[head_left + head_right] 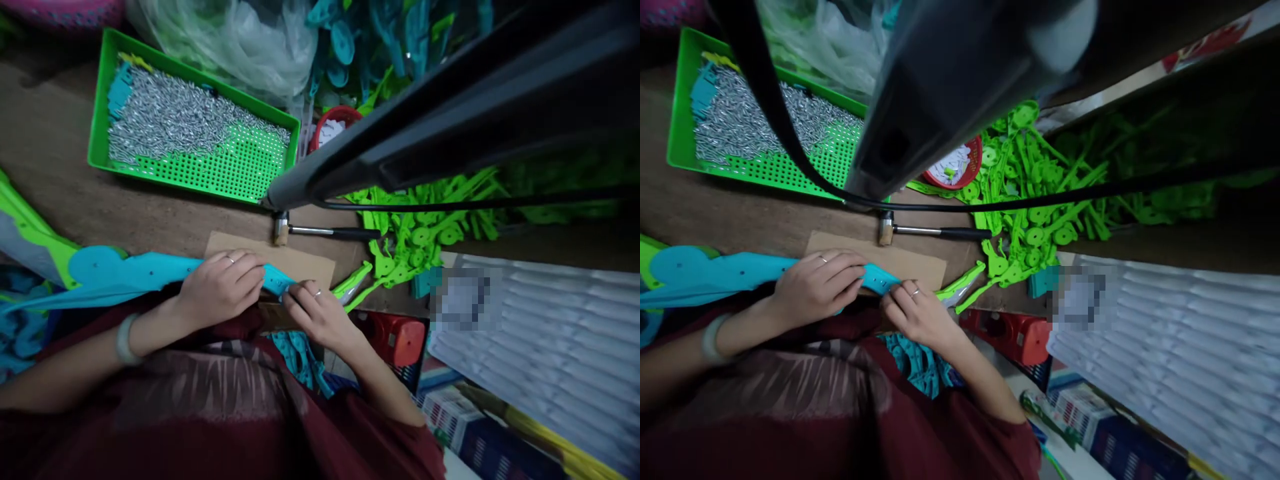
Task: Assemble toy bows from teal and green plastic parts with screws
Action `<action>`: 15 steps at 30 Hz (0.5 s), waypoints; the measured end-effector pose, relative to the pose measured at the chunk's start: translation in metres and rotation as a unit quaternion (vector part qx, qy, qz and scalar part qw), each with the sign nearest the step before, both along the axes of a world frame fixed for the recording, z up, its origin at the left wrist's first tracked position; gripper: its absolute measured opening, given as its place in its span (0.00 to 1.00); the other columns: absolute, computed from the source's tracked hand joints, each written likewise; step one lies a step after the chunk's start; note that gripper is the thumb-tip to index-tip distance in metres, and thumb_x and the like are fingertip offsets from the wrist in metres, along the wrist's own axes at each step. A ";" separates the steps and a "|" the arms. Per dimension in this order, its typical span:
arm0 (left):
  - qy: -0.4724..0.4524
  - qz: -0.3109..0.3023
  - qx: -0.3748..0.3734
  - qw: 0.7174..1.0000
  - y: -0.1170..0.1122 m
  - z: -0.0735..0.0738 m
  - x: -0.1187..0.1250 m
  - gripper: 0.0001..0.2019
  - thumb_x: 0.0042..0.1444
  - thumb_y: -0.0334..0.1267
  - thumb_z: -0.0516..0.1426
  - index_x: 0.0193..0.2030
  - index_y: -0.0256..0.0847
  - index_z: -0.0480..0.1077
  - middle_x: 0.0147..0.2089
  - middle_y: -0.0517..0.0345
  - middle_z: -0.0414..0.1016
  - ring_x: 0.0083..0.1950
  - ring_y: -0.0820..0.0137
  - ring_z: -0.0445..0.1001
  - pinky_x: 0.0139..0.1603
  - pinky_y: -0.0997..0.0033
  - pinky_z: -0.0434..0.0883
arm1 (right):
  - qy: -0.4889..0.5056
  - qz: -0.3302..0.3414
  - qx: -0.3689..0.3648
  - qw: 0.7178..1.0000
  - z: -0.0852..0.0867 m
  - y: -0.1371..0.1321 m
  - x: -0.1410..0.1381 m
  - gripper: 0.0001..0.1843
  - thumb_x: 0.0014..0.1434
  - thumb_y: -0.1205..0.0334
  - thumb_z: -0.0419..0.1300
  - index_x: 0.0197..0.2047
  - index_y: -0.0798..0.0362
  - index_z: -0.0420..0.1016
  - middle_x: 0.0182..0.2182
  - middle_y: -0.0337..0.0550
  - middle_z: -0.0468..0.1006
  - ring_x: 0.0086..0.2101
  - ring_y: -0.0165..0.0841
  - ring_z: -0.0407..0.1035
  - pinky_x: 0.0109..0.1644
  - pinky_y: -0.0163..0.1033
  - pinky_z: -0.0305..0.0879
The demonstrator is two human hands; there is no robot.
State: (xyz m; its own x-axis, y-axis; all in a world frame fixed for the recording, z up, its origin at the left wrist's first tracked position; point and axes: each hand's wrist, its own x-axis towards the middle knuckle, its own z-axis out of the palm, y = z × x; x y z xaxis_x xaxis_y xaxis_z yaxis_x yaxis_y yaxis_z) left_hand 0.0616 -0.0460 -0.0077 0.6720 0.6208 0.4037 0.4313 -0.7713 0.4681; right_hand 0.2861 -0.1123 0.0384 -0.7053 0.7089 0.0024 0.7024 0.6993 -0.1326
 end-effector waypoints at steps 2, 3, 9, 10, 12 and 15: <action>0.008 0.000 0.002 1.000 0.000 0.000 0.000 0.06 0.62 0.32 0.56 0.40 0.36 0.74 0.44 0.51 0.80 0.43 0.61 0.77 0.42 0.62 0.72 | -0.039 -0.016 -0.002 0.999 0.005 0.000 -0.005 0.09 0.67 0.70 0.50 0.44 0.58 0.72 0.34 0.49 0.75 0.35 0.36 0.63 0.36 0.39 0.64; 0.012 0.002 0.006 1.000 0.000 -0.001 -0.001 0.06 0.62 0.33 0.56 0.40 0.36 0.74 0.43 0.51 0.80 0.43 0.61 0.77 0.41 0.62 0.72 | -0.043 -0.022 -0.007 0.999 0.005 0.001 -0.006 0.10 0.68 0.70 0.50 0.44 0.57 0.72 0.35 0.49 0.75 0.36 0.36 0.63 0.36 0.39 0.64; 0.000 -0.032 0.035 0.999 0.007 -0.001 -0.005 0.07 0.63 0.33 0.55 0.39 0.36 0.74 0.42 0.49 0.79 0.42 0.60 0.77 0.41 0.62 0.71 | 0.202 -0.119 -0.112 0.966 -0.011 0.007 0.010 0.07 0.67 0.69 0.52 0.45 0.55 0.68 0.39 0.49 0.76 0.41 0.33 0.68 0.45 0.40 0.69; 0.001 -0.042 0.037 0.998 0.006 0.000 -0.005 0.07 0.63 0.33 0.55 0.39 0.36 0.74 0.42 0.49 0.79 0.42 0.60 0.77 0.41 0.61 0.71 | 0.242 -0.146 -0.122 0.951 -0.013 0.006 0.011 0.06 0.66 0.68 0.52 0.44 0.54 0.68 0.40 0.50 0.76 0.42 0.33 0.69 0.47 0.40 0.70; 0.009 -0.047 0.043 0.998 0.004 -0.001 -0.005 0.07 0.63 0.35 0.54 0.41 0.37 0.74 0.42 0.47 0.79 0.41 0.58 0.77 0.40 0.59 0.71 | 0.293 -0.196 -0.126 0.927 -0.018 0.002 0.013 0.05 0.66 0.64 0.53 0.39 0.53 0.69 0.41 0.52 0.75 0.44 0.34 0.70 0.48 0.40 0.70; 0.023 -0.054 0.006 0.998 0.008 -0.015 -0.004 0.14 0.64 0.41 0.52 0.53 0.44 0.72 0.49 0.50 0.78 0.43 0.51 0.76 0.40 0.51 0.70 | 0.363 -0.244 -0.144 0.888 -0.027 0.004 0.017 0.06 0.64 0.65 0.51 0.36 0.54 0.67 0.37 0.49 0.75 0.42 0.31 0.71 0.51 0.37 0.69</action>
State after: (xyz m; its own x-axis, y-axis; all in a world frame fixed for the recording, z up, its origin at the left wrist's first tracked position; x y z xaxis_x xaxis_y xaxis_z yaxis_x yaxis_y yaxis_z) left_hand 0.0575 -0.0383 -0.0225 0.7531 0.5383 0.3783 0.3652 -0.8203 0.4402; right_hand 0.3028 -0.1080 0.0111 -0.2016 0.9743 0.1002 0.5692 0.1998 -0.7975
